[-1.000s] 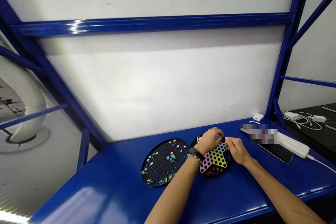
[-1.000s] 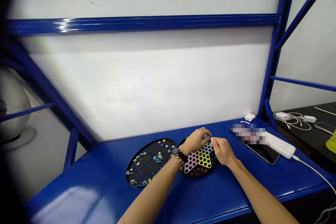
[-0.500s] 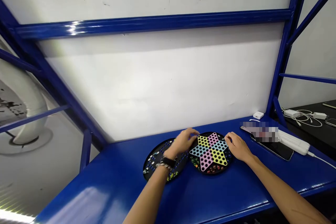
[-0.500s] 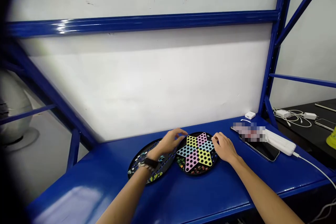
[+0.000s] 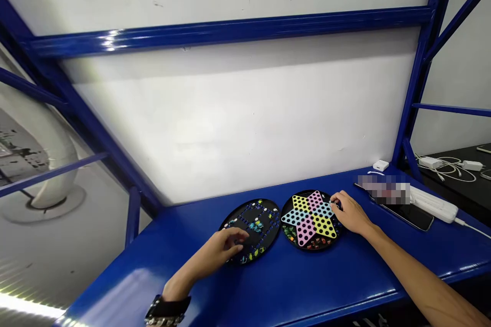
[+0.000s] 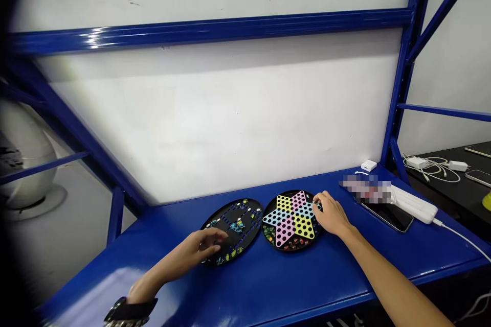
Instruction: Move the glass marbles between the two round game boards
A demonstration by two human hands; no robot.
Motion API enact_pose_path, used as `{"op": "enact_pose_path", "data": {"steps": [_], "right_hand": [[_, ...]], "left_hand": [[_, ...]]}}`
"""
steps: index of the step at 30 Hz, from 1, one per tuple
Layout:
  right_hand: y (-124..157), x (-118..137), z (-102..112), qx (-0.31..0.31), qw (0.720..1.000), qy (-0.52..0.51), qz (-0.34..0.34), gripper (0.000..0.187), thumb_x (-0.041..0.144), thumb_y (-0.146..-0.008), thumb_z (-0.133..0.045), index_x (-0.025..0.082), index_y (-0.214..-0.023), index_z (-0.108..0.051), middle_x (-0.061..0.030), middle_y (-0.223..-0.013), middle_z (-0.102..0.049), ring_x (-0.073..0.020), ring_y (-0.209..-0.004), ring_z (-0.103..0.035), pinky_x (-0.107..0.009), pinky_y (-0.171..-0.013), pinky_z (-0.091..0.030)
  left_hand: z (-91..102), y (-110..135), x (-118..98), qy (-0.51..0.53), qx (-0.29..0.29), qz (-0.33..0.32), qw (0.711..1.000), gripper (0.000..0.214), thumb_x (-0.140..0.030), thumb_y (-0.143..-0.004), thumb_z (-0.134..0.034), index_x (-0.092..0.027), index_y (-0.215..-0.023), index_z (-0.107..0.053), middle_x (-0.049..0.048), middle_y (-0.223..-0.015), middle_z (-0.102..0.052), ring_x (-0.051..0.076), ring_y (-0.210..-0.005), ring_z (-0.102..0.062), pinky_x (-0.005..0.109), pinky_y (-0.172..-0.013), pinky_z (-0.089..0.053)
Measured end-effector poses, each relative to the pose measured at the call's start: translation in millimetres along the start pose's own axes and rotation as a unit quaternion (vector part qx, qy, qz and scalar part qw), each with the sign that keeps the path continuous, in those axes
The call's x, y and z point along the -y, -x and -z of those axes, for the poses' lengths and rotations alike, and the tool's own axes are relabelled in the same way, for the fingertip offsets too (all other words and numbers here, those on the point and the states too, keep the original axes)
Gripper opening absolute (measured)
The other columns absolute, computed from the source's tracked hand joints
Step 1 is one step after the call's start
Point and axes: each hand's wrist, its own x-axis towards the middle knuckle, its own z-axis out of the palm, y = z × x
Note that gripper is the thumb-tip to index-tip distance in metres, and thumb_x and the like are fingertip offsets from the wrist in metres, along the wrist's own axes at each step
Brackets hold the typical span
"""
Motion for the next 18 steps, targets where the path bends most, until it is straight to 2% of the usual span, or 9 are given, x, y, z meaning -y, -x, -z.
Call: {"op": "enact_pose_path", "data": {"steps": [7, 9, 10, 12, 14, 15, 16, 18], "right_hand": [[0.3, -1.0, 0.0, 0.006, 1.000, 0.006, -0.006, 0.020, 0.039, -0.092, -0.045, 0.026, -0.097, -0.058, -0.0035, -0.104, -0.062, -0.0203, -0.086, -0.062, -0.033, -0.071, -0.045], [0.4, -0.8, -0.1, 0.007, 1.000, 0.006, -0.003, 0.020, 0.039, -0.092, -0.045, 0.026, -0.097, -0.058, -0.0036, -0.103, -0.061, -0.0206, -0.087, -0.062, -0.033, -0.073, -0.045], [0.5, -0.6, -0.2, 0.007, 1.000, 0.006, -0.002, 0.020, 0.039, -0.092, -0.045, 0.026, -0.097, -0.058, -0.0036, -0.103, -0.061, -0.0207, -0.087, -0.062, -0.033, -0.074, -0.045], [0.6, 0.0, -0.3, 0.008, 1.000, 0.007, -0.003, 0.020, 0.039, -0.092, -0.044, 0.026, -0.097, -0.058, -0.0037, -0.104, -0.061, -0.0207, -0.088, -0.062, -0.034, -0.075, -0.045], [0.8, 0.7, -0.4, 0.009, 1.000, 0.008, -0.005, 0.020, 0.039, -0.092, -0.045, 0.026, -0.098, -0.058, -0.0037, -0.104, -0.061, -0.0206, -0.087, -0.062, -0.034, -0.074, -0.045], [1.0, 1.0, -0.4, 0.009, 1.000, 0.009, -0.005, 0.020, 0.039, -0.092, -0.045, 0.026, -0.098, -0.058, -0.0038, -0.104, -0.061, -0.0206, -0.087, -0.062, -0.033, -0.074, -0.045], [1.2, 1.2, -0.3, 0.010, 1.000, 0.009, -0.004, 0.020, 0.040, -0.092, -0.045, 0.026, -0.098, -0.058, -0.0038, -0.104, -0.061, -0.0207, -0.087, -0.062, -0.033, -0.073, -0.045], [1.9, 1.8, 0.2, 0.012, 1.000, 0.009, -0.002, 0.020, 0.040, -0.092, -0.045, 0.026, -0.097, -0.058, -0.0040, -0.104, -0.061, -0.0208, -0.087, -0.062, -0.033, -0.072, -0.045]], "left_hand": [[-11.1, -0.4, -13.7, -0.004, 0.051, -0.013, 0.999, 0.035, -0.040, -0.081, -0.055, -0.022, -0.107, -0.071, 0.0036, -0.093, -0.073, 0.021, -0.081, -0.064, 0.030, -0.073, -0.048], [-9.9, -2.9, -13.8, -0.004, 0.049, -0.022, 0.999, 0.033, -0.040, -0.081, -0.056, -0.022, -0.104, -0.072, 0.0033, -0.092, -0.074, 0.021, -0.082, -0.065, 0.031, -0.074, -0.049], [-8.1, -4.2, -12.0, -0.004, 0.028, -0.027, 0.999, 0.034, -0.042, -0.082, -0.055, -0.022, -0.104, -0.071, 0.0037, -0.095, -0.074, 0.022, -0.085, -0.065, 0.031, -0.076, -0.049], [-1.9, -5.9, -4.4, -0.001, -0.050, -0.029, 0.998, 0.039, -0.047, -0.086, -0.049, -0.023, -0.106, -0.071, 0.0053, -0.105, -0.074, 0.024, -0.092, -0.065, 0.033, -0.082, -0.049], [6.2, -5.1, 6.2, 0.000, -0.128, -0.016, 0.992, 0.045, -0.052, -0.089, -0.042, -0.022, -0.109, -0.069, 0.0070, -0.112, -0.073, 0.026, -0.099, -0.064, 0.035, -0.087, -0.049], [10.0, -3.2, 11.3, 0.000, -0.148, -0.005, 0.989, 0.047, -0.053, -0.089, -0.041, -0.022, -0.110, -0.069, 0.0076, -0.112, -0.072, 0.026, -0.101, -0.064, 0.036, -0.088, -0.049], [13.0, -0.4, 15.5, -0.003, -0.153, 0.005, 0.988, 0.047, -0.053, -0.089, -0.040, -0.022, -0.110, -0.069, 0.0077, -0.112, -0.073, 0.026, -0.100, -0.064, 0.036, -0.088, -0.049], [15.4, 7.6, 19.9, -0.014, -0.114, 0.018, 0.993, 0.046, -0.054, -0.088, -0.043, -0.022, -0.109, -0.070, 0.0065, -0.108, -0.073, 0.025, -0.096, -0.064, 0.035, -0.086, -0.049]]}}
